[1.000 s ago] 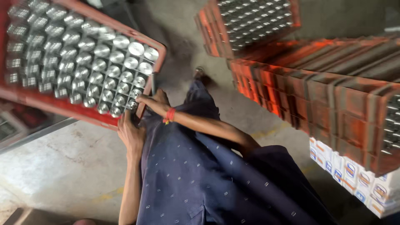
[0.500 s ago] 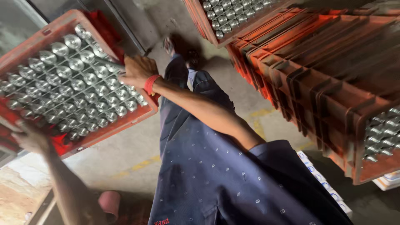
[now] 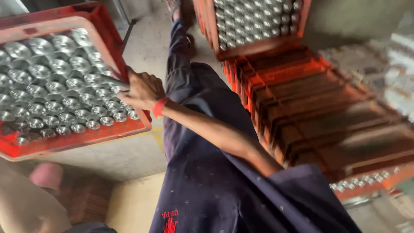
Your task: The person picks cup-shaped metal components from a divided orange crate, inserts a metal rod tool into each component, and places the assembled parts into the grid compartments of the crate, working through the tray one part at a time and repositioning crates as sections fill.
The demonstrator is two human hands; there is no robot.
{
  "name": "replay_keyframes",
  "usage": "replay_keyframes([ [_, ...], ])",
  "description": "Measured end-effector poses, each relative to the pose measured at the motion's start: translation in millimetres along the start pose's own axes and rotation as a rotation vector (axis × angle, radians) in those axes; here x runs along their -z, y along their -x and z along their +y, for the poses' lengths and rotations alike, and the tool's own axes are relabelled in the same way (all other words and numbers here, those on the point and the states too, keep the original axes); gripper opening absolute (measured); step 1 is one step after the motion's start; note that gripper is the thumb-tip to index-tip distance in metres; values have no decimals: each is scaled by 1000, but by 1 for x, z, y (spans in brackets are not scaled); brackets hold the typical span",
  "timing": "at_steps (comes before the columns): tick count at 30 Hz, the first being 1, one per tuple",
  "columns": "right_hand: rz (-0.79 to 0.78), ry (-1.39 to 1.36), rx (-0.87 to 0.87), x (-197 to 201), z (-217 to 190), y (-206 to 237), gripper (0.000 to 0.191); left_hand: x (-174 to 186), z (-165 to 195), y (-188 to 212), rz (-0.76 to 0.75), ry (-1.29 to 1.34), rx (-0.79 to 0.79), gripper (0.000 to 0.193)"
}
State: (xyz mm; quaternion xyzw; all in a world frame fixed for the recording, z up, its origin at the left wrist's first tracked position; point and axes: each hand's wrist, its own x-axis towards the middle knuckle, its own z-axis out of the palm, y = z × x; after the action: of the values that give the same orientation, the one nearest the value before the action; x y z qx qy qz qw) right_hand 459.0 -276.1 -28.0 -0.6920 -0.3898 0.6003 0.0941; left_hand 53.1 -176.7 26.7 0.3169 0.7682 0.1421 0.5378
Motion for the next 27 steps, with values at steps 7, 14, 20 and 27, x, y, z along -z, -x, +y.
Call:
replay_keyframes([
  [7,-129,34,-15,55,50,-39,57,-15,-26,20,91,15,143,40],
  [14,15,-117,4,123,188,-57,49,-72,-100,51,305,-41,51,37],
  [20,223,61,-331,229,335,-22,35,-306,-121,52,248,212,245,55],
  [27,374,-204,-867,360,429,13,54,-548,-74,39,-78,-64,-56,41],
])
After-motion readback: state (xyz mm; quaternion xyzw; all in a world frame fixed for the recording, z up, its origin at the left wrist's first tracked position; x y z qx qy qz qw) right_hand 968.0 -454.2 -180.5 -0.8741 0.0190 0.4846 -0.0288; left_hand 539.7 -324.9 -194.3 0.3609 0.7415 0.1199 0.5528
